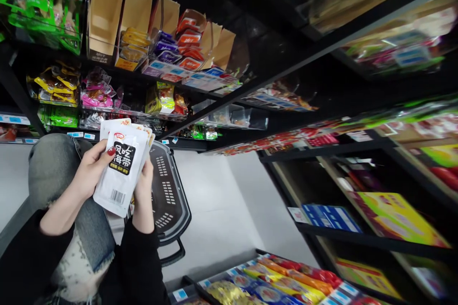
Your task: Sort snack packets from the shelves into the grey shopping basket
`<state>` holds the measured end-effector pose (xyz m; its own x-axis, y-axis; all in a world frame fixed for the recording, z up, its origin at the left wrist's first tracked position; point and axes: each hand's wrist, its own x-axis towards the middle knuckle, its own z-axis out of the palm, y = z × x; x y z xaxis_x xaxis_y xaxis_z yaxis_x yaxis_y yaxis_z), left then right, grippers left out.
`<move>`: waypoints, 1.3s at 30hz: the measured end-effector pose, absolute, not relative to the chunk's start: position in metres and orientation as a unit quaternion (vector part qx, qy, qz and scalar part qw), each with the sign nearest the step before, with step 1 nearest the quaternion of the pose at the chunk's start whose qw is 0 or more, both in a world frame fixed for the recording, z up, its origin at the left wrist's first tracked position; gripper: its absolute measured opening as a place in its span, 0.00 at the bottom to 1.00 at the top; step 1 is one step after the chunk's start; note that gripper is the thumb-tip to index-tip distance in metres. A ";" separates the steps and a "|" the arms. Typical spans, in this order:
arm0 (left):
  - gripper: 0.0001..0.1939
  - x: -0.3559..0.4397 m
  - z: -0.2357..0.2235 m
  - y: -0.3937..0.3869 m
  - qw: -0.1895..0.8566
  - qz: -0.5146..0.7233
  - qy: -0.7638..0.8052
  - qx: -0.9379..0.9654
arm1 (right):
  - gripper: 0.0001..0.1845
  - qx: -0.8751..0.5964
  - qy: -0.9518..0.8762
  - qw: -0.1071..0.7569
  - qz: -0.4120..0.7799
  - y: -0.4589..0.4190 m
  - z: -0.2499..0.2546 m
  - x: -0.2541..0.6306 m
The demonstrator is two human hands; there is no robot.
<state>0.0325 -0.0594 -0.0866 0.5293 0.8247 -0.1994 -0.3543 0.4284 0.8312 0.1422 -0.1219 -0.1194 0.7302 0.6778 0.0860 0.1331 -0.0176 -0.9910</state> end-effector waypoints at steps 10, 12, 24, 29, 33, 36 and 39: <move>0.14 0.032 -0.092 -0.057 0.674 0.389 0.354 0.518 | 0.12 -0.729 -0.301 0.566 0.240 -0.143 -0.071 0.124; 0.12 0.031 -0.091 -0.055 0.652 0.403 0.351 0.538 | 0.11 -0.727 -0.265 0.591 0.226 -0.143 -0.072 0.127; 0.11 0.029 -0.097 -0.052 0.632 0.396 0.332 0.577 | 0.09 -0.273 -0.133 0.792 0.529 -0.158 -0.094 0.163; 0.12 0.028 -0.100 -0.052 0.634 0.389 0.338 0.576 | 0.10 -0.167 -0.146 0.809 0.544 -0.154 -0.103 0.164; 0.12 0.028 -0.103 -0.052 0.656 0.387 0.336 0.554 | 0.10 -0.424 -0.138 0.809 0.382 -0.154 -0.091 0.162; 0.11 0.028 -0.102 -0.052 0.653 0.389 0.341 0.553 | 0.10 -0.581 -0.146 0.770 0.217 -0.157 -0.083 0.161; 0.12 0.029 -0.102 -0.052 0.653 0.389 0.346 0.550 | 0.11 -0.677 -0.179 0.704 0.122 -0.160 -0.080 0.160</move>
<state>0.0288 -0.0517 -0.1019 0.4586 0.8883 -0.0241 -0.1280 0.0929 0.9874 0.1601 -0.1596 -0.0796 0.9065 0.4131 0.0871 0.0707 0.0547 -0.9960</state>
